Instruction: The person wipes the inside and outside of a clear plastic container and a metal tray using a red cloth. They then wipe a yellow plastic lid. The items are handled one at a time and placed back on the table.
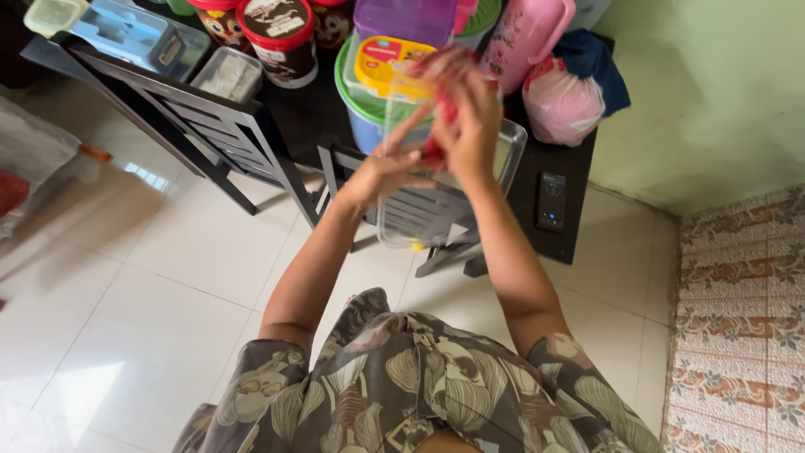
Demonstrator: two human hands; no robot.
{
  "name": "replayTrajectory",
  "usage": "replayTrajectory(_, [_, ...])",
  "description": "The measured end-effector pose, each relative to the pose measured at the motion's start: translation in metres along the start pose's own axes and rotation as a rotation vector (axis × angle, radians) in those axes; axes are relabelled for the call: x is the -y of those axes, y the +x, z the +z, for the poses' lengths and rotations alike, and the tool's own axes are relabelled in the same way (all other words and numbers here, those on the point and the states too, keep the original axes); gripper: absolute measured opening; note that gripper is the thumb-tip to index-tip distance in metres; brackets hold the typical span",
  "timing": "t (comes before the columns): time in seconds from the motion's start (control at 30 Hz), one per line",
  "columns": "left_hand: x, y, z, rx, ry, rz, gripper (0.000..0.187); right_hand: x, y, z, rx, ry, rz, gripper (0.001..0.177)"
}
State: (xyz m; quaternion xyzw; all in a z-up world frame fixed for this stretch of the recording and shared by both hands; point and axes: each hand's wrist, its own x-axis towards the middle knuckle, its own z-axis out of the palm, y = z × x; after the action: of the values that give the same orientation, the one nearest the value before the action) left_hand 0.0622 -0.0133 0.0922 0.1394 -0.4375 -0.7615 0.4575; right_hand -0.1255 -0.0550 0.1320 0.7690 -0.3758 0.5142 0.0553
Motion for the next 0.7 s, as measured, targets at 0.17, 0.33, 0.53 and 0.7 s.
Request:
replayTrajectory(0.17, [-0.064,-0.011,-0.031,-0.169,0.162,0.221,0.073,-0.084,0.049,0.045,-0.145,0.227,0.195,0.039])
replayTrajectory(0.33, [-0.114,-0.025,-0.079,-0.443,-0.066,0.607,0.049,-0.131,0.087,0.107,-0.224,0.198,0.319,0.035])
replayTrajectory(0.53, [-0.117,0.000,-0.087,-0.496,-0.024,0.494,0.041,-0.147,0.084,0.128,-0.081,-0.571,-0.254,0.023])
replayTrajectory(0.7, [-0.105,0.045,-0.054,-0.406,0.086,0.349,0.046,-0.141,0.076,0.018,0.168,1.088,0.732,0.055])
